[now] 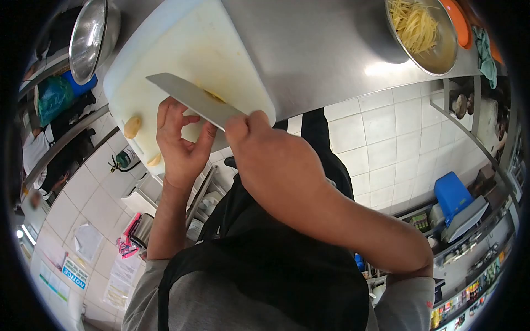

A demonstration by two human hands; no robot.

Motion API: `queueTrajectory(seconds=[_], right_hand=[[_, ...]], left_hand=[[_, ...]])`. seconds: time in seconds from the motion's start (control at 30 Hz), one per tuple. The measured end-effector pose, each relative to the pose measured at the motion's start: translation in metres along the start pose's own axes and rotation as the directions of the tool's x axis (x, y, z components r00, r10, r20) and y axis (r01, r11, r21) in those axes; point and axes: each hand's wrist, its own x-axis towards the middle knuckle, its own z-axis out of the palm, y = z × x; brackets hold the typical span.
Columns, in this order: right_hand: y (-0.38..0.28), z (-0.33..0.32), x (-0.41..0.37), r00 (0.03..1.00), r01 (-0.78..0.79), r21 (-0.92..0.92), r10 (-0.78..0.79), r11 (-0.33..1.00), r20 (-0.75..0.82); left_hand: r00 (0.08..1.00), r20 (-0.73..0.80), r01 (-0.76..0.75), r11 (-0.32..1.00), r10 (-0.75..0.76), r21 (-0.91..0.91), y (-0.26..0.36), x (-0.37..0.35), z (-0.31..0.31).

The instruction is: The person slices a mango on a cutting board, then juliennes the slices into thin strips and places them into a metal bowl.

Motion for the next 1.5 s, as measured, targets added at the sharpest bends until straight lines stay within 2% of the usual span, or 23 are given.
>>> queueTrajectory(seconds=[0.2,0.5,1.0,1.1,1.2,1.3,1.4,1.5], right_hand=[[0.0,0.008,0.011,0.997,0.018,-0.057,-0.021,0.998,-0.068],[-0.014,-0.041,-0.057,0.975,-0.13,-0.007,0.129,0.991,0.179],[-0.014,-0.02,-0.028,0.987,-0.105,-0.064,0.111,0.992,0.112],[-0.016,-0.021,-0.024,0.969,-0.2,0.049,0.189,0.979,0.161],[-0.016,-0.032,-0.032,0.955,-0.223,0.081,0.201,0.971,0.219],[-0.016,-0.029,-0.034,0.947,-0.247,0.023,0.236,0.969,0.216],[-0.006,-0.013,-0.02,0.976,-0.173,0.097,0.157,0.98,0.15],[-0.001,0.005,-0.005,0.988,-0.136,0.067,0.131,0.988,0.08]], left_hand=[[1.0,-0.01,0.027,0.999,-0.028,-0.018,0.002,-0.001,0.0],[1.0,-0.017,-0.014,1.0,0.014,-0.027,-0.003,-0.003,0.001],[1.0,-0.021,-0.01,0.999,0.009,-0.031,-0.003,-0.001,0.001],[1.0,-0.015,-0.022,1.0,0.022,-0.01,-0.005,-0.001,0.0],[0.999,-0.02,-0.034,0.999,0.034,-0.013,-0.007,-0.001,0.0],[0.999,-0.023,-0.031,0.999,0.031,-0.03,-0.007,-0.002,0.001],[0.999,-0.031,-0.033,0.999,0.032,-0.034,-0.007,-0.001,0.002],[0.998,-0.04,-0.043,0.998,0.042,-0.034,-0.006,-0.002,0.005]])
